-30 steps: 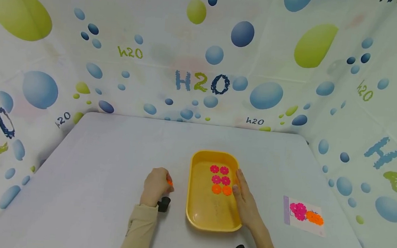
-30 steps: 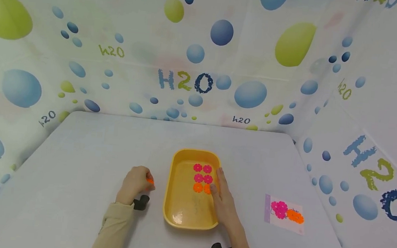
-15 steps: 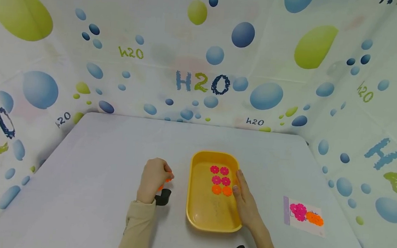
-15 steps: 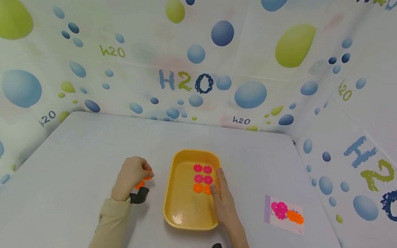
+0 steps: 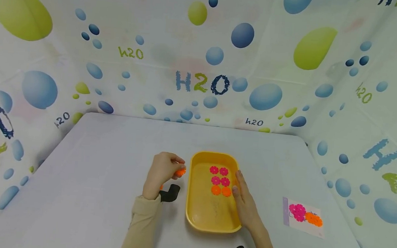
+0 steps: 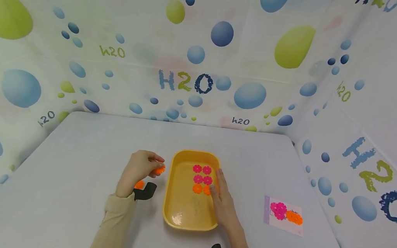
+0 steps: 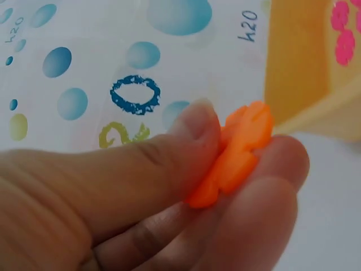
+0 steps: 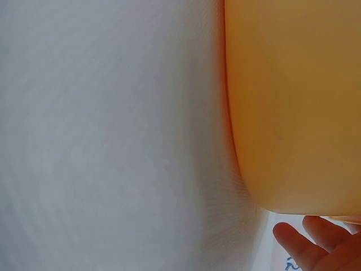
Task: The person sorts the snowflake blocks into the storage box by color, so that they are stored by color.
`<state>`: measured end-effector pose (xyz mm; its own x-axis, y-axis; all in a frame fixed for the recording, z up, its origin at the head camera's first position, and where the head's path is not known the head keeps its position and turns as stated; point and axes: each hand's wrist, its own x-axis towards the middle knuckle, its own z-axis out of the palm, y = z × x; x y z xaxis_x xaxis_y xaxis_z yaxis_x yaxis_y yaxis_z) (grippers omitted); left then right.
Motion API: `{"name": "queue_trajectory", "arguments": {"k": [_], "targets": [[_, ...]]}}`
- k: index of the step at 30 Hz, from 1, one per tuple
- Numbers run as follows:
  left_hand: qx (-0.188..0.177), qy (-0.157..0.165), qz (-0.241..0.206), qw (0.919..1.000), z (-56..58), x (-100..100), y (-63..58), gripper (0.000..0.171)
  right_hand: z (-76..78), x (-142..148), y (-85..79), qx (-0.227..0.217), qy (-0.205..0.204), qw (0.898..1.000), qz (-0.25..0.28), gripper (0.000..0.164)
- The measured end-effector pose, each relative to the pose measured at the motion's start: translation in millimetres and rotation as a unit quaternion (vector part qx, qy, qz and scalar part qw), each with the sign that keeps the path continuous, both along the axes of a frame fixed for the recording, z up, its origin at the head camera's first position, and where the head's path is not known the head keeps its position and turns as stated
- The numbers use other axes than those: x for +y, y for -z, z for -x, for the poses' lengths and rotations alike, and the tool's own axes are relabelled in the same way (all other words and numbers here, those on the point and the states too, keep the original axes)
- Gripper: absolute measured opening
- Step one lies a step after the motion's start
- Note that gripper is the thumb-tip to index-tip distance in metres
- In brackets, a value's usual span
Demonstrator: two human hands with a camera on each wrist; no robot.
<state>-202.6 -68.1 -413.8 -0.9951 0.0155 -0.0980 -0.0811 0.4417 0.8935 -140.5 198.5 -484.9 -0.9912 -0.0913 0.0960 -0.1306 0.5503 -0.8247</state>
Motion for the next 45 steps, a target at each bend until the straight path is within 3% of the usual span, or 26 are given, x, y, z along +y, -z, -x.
{"name": "queue_trajectory", "arguments": {"k": [14,24,30,36,40,45], "targets": [[-0.02,0.083,-0.036,0.9957,6.7,37.2,-4.2,0.018,-0.5,-1.8,4.4,-0.002,-0.001,1.0,0.003,0.058],[-0.062,0.147,-0.015,0.987,12.8,65.7,-10.1,0.022,-1.6,-1.1,2.4,-0.008,0.0,1.0,0.004,0.058],[-0.081,0.158,-0.012,0.984,15.9,85.0,-5.6,0.022,-2.4,-1.0,2.1,-0.002,-0.002,1.0,0.005,0.057],[-0.085,0.169,0.046,0.9809,16.2,100.5,3.2,0.018,-2.6,-0.6,1.2,0.004,-0.006,1.0,0.009,0.056],[-0.071,0.177,0.115,0.975,14.9,105.5,8.4,0.012,-0.7,-0.4,0.8,0.008,-0.005,1.0,0.007,0.056],[-0.081,0.185,0.151,0.9676,12.0,110.8,16.9,0.01,0.8,0.3,1.1,0.01,-0.003,1.0,0.006,0.056]]}}
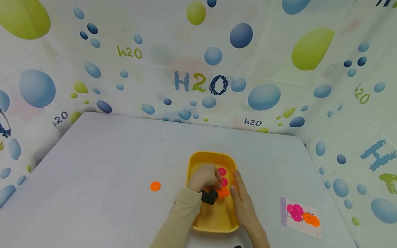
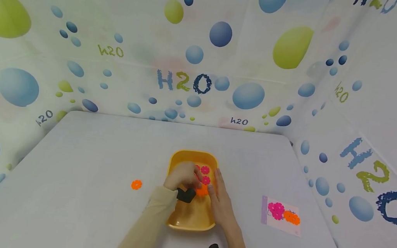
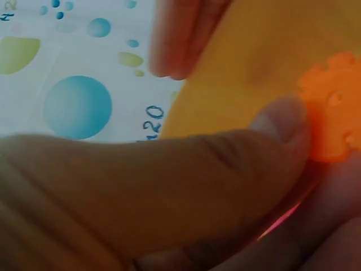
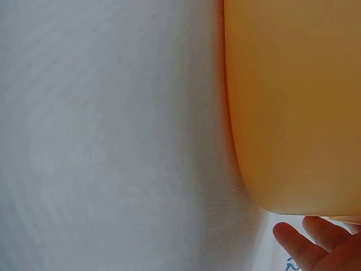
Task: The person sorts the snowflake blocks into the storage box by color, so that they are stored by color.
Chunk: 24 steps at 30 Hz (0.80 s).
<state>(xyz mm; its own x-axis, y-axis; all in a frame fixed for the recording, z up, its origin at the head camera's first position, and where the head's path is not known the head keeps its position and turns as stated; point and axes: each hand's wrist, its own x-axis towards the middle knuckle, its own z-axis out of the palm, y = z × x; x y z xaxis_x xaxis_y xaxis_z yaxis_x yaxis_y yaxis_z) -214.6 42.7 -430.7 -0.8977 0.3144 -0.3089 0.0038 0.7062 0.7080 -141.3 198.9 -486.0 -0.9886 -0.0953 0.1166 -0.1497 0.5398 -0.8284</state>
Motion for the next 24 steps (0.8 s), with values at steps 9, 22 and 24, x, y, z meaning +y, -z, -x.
{"name": "queue_trajectory", "arguments": {"k": [9,22,24], "targets": [[-0.028,-0.005,0.043,0.9987,-5.4,15.7,14.3,0.026,-0.4,0.0,1.0,0.006,-0.001,1.0,0.0,0.054],[-0.03,-0.028,0.062,0.9973,-11.3,33.4,20.2,0.018,-0.4,0.1,0.8,0.014,0.0,1.0,-0.006,0.053],[-0.024,-0.032,0.059,0.9974,-12.0,35.1,21.6,0.016,-0.5,0.2,1.1,0.016,0.0,1.0,-0.006,0.053]]}}
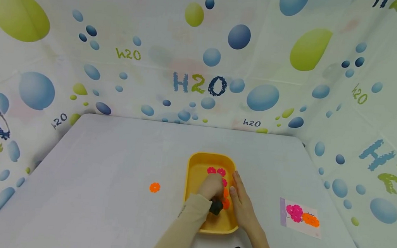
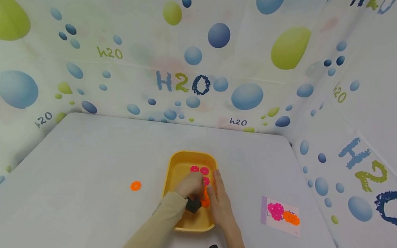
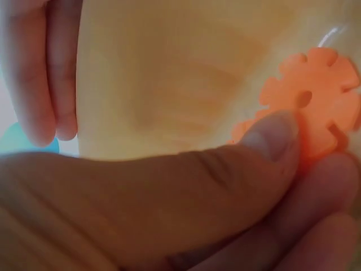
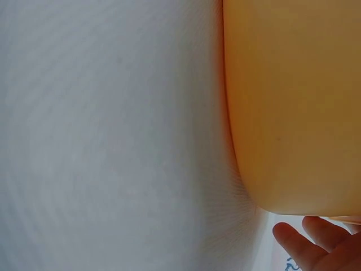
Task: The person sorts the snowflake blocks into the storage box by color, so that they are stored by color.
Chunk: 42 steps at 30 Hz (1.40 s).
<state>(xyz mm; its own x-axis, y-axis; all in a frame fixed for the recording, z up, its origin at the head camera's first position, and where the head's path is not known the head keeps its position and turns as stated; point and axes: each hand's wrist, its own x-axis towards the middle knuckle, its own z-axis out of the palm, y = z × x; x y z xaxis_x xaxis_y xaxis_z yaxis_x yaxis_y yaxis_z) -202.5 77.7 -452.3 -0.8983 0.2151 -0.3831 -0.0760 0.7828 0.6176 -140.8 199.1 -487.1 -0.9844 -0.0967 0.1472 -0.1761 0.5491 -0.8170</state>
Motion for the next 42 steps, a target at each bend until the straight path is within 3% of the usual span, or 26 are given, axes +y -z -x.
{"name": "queue_trajectory", "arguments": {"k": [10,17,25,28,32,35,39,42], "targets": [[0.036,0.001,0.03,0.9989,-3.2,-0.3,-0.9,0.014,-0.2,-1.9,2.0,0.008,-0.001,1.0,0.002,0.052],[0.066,0.005,0.023,0.9975,-3.6,-4.0,-5.4,0.017,-1.0,-2.1,0.9,-0.004,0.006,1.0,0.002,0.053],[0.129,0.062,0.047,0.9886,-2.9,-15.4,-24.5,0.02,-1.7,-2.6,-0.3,-0.014,0.002,1.0,0.006,0.054],[0.141,0.07,0.019,0.9873,-4.0,-22.4,-37.1,0.034,-1.4,-2.4,-0.5,-0.007,0.002,1.0,0.005,0.053],[0.15,0.035,-0.047,0.9869,-5.7,-31.6,-49.7,0.038,-1.2,-2.2,-1.5,-0.007,0.002,1.0,0.006,0.053],[0.19,0.01,-0.087,0.9779,-5.5,-38.6,-52.2,0.027,-1.3,-2.2,-1.8,-0.012,0.002,1.0,0.007,0.054],[0.272,-0.013,-0.132,0.9531,-4.6,-48.8,-51.4,0.008,-2.0,-2.0,-1.9,-0.016,0.004,1.0,0.001,0.055],[0.312,-0.039,-0.141,0.9388,-4.9,-57.8,-52.0,0.006,-2.3,-1.7,-2.3,-0.02,0.008,1.0,-0.002,0.055]]}}
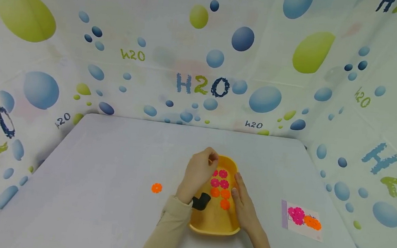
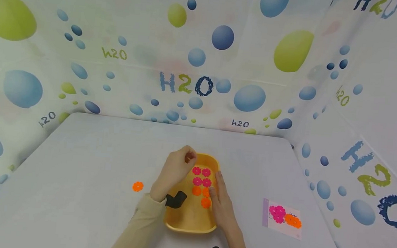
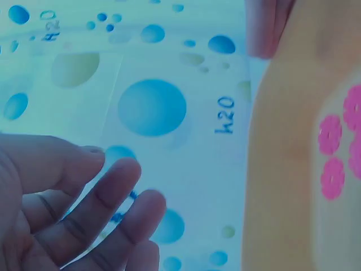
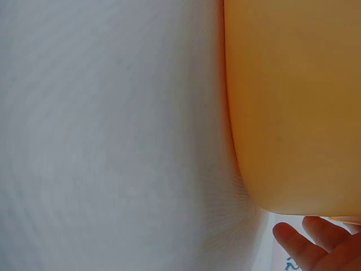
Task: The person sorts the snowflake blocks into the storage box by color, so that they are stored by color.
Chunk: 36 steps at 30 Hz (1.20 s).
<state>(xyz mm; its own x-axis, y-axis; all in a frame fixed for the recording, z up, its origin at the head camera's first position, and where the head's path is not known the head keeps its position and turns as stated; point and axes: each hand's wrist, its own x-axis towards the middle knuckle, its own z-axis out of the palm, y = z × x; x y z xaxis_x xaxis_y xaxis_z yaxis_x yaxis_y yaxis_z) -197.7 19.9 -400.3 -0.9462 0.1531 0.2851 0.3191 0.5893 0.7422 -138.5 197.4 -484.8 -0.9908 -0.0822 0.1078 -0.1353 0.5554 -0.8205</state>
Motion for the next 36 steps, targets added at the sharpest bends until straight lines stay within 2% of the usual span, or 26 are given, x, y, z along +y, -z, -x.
{"name": "queue_trajectory", "arguments": {"k": [7,11,15,22,30,36], "targets": [[0.008,-0.085,0.015,0.9962,1.1,-26.0,0.6,0.007,1.0,0.1,-0.5,-0.002,0.001,1.0,-0.001,0.056],[0.008,-0.146,0.038,0.9885,2.0,-45.2,8.1,0.007,1.3,-0.1,-0.6,0.006,-0.003,1.0,-0.004,0.056],[-0.008,-0.181,0.069,0.981,3.0,-63.3,18.4,0.01,1.3,0.5,-1.3,0.001,0.0,1.0,-0.004,0.056],[-0.066,-0.186,0.115,0.9735,1.1,-82.2,37.4,0.021,1.9,1.7,-2.3,-0.001,0.002,1.0,-0.005,0.056],[-0.088,-0.176,0.136,0.9709,-6.4,-86.3,50.9,0.028,2.3,0.8,0.5,0.003,-0.002,1.0,-0.007,0.056],[-0.117,-0.179,0.16,0.9638,-12.0,-90.1,57.5,0.039,1.1,-0.1,1.1,0.001,-0.004,1.0,-0.006,0.057]]}}
